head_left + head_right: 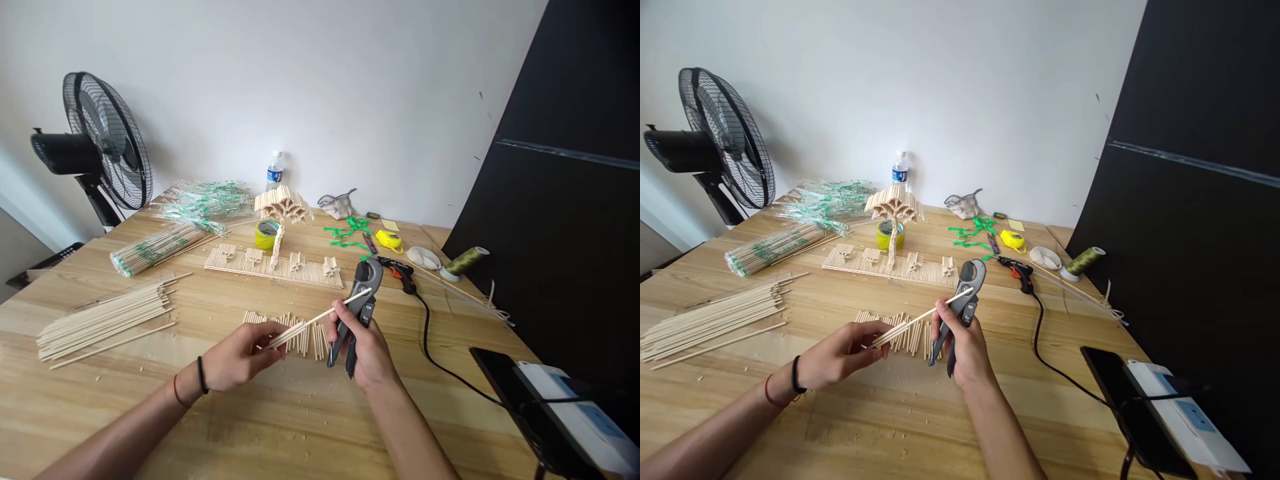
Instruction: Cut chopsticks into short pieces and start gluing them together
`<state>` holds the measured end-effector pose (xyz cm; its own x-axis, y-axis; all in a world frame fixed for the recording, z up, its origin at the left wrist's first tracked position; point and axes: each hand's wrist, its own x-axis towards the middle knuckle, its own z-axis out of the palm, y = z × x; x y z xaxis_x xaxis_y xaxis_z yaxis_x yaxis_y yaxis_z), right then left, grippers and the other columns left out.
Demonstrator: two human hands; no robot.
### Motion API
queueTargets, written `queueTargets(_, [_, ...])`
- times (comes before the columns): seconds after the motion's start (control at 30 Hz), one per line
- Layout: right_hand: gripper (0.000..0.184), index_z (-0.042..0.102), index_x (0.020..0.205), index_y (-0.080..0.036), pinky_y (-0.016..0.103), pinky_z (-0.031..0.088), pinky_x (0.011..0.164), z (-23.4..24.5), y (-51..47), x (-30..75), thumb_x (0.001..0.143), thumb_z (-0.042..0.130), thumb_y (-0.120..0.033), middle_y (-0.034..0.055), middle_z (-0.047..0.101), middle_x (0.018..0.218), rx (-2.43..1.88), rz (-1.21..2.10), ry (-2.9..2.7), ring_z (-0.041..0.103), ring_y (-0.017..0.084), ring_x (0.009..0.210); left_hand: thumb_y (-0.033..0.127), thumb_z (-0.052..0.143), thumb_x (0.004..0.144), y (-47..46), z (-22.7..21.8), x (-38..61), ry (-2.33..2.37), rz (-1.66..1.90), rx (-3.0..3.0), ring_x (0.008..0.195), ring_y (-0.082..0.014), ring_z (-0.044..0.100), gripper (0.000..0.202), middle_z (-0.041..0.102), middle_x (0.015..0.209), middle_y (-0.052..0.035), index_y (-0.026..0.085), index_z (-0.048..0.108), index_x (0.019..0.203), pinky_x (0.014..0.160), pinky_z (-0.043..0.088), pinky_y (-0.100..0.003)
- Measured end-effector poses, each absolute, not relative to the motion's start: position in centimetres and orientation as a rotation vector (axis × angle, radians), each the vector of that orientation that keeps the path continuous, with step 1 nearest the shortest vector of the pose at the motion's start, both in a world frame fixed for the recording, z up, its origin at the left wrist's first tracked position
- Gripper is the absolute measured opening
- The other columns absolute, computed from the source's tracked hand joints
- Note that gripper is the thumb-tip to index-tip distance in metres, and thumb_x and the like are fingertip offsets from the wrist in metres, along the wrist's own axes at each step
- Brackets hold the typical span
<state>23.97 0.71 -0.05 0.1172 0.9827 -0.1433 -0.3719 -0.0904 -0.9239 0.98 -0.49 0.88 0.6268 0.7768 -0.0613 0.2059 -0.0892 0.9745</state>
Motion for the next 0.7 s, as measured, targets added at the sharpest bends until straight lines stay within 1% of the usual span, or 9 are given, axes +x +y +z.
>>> queueTargets(0.1, [0.041, 0.063, 0.081, -0.020, 0.023, 0.038, 0.045, -0.2, 0.6, 23.9, 0.072, 0.087, -0.051, -0.0034, 0.061, 0.059, -1.071, 1.364, -0.806, 0.051, 0.011, 0.048, 0.044, 0.054, 0.100, -0.5, 0.8, 1.2, 0.884, 0.596, 1.645, 0.062, -0.0114, 0.039, 0.033, 0.055, 0.074, 0.0014, 0.015, 0.069, 0.101, 0.055, 0.031, -0.023])
queueTargets(0.2, [0.039, 0.063, 0.085, -0.021, 0.025, 0.041, 0.048, -0.1, 0.6, 23.7, 0.071, 0.089, -0.047, -0.0035, 0.061, 0.065, -0.987, 1.379, -0.808, 0.054, 0.013, 0.050, 0.047, 0.048, 0.103, -0.5, 0.8, 1.3, 0.936, 0.632, 1.698, 0.058, -0.0104, 0.037, 0.042, 0.050, 0.066, 0.0024, 0.014, 0.065, 0.081, 0.052, 0.029, -0.023])
queueTargets(0.27, [0.037, 0.064, 0.085, -0.022, 0.027, 0.048, 0.056, 0.0, 0.7, 23.6, 0.072, 0.088, -0.047, -0.0021, 0.063, 0.072, -0.914, 1.379, -0.841, 0.059, 0.015, 0.057, 0.047, 0.048, 0.103, -0.5, 1.1, 1.3, 0.953, 0.656, 1.730, 0.055, -0.0098, 0.035, 0.045, 0.048, 0.062, 0.0030, 0.014, 0.064, 0.077, 0.050, 0.027, -0.022])
queueTargets(0.33, [0.035, 0.065, 0.090, -0.023, 0.033, 0.054, 0.069, 0.0, 0.9, 23.7, 0.078, 0.083, -0.050, 0.0010, 0.066, 0.083, -0.874, 1.335, -0.924, 0.065, 0.019, 0.070, 0.048, 0.049, 0.102, -0.4, 1.4, 1.2, 0.975, 0.704, 1.740, 0.054, -0.0093, 0.036, 0.045, 0.048, 0.061, 0.0031, 0.014, 0.064, 0.077, 0.048, 0.028, -0.021])
queueTargets(0.43, [0.033, 0.065, 0.102, -0.024, 0.041, 0.054, 0.087, -0.2, 1.0, 24.3, 0.091, 0.068, -0.055, 0.0056, 0.069, 0.096, -0.960, 1.113, -1.136, 0.067, 0.025, 0.090, 0.050, 0.050, 0.101, -0.4, 1.8, 0.9, 1.046, 0.811, 1.692, 0.052, -0.0092, 0.039, 0.045, 0.051, 0.060, 0.0028, 0.014, 0.066, 0.080, 0.047, 0.031, -0.020])
queueTargets(0.53, [0.029, 0.066, 0.106, -0.022, 0.043, 0.048, 0.099, -0.5, 1.0, 24.9, 0.098, 0.059, -0.049, 0.0095, 0.071, 0.105, -1.175, 0.745, -1.390, 0.065, 0.028, 0.105, 0.052, 0.049, 0.101, -0.5, 1.8, 0.6, 1.100, 0.915, 1.652, 0.051, -0.0094, 0.039, 0.044, 0.048, 0.058, 0.0041, 0.015, 0.064, 0.082, 0.047, 0.032, -0.020])
queueTargets(0.6, [0.022, 0.067, 0.107, -0.022, 0.042, 0.048, 0.099, -0.7, 0.9, 24.9, 0.100, 0.057, -0.041, 0.0105, 0.073, 0.109, -1.254, 0.540, -1.547, 0.066, 0.029, 0.108, 0.051, 0.048, 0.102, -0.7, 1.8, 0.5, 1.116, 0.970, 1.671, 0.051, -0.0094, 0.038, 0.044, 0.046, 0.059, 0.0046, 0.016, 0.062, 0.081, 0.048, 0.030, -0.020])
queueTargets(0.67, [0.017, 0.066, 0.110, -0.023, 0.041, 0.050, 0.096, -0.9, 0.7, 24.7, 0.098, 0.057, -0.030, 0.0102, 0.073, 0.110, -1.252, 0.402, -1.681, 0.068, 0.029, 0.106, 0.049, 0.047, 0.103, -1.0, 1.7, 0.7, 1.136, 1.008, 1.721, 0.052, -0.0095, 0.038, 0.042, 0.048, 0.060, 0.0037, 0.016, 0.062, 0.082, 0.048, 0.030, -0.020])
queueTargets(0.7, [0.018, 0.065, 0.112, -0.023, 0.041, 0.050, 0.095, -1.1, 0.6, 24.4, 0.096, 0.058, -0.025, 0.0101, 0.073, 0.110, -1.234, 0.349, -1.737, 0.068, 0.029, 0.105, 0.048, 0.047, 0.104, -1.2, 1.7, 0.8, 1.148, 1.019, 1.753, 0.052, -0.0097, 0.039, 0.042, 0.050, 0.062, 0.0028, 0.016, 0.063, 0.082, 0.049, 0.031, -0.021])
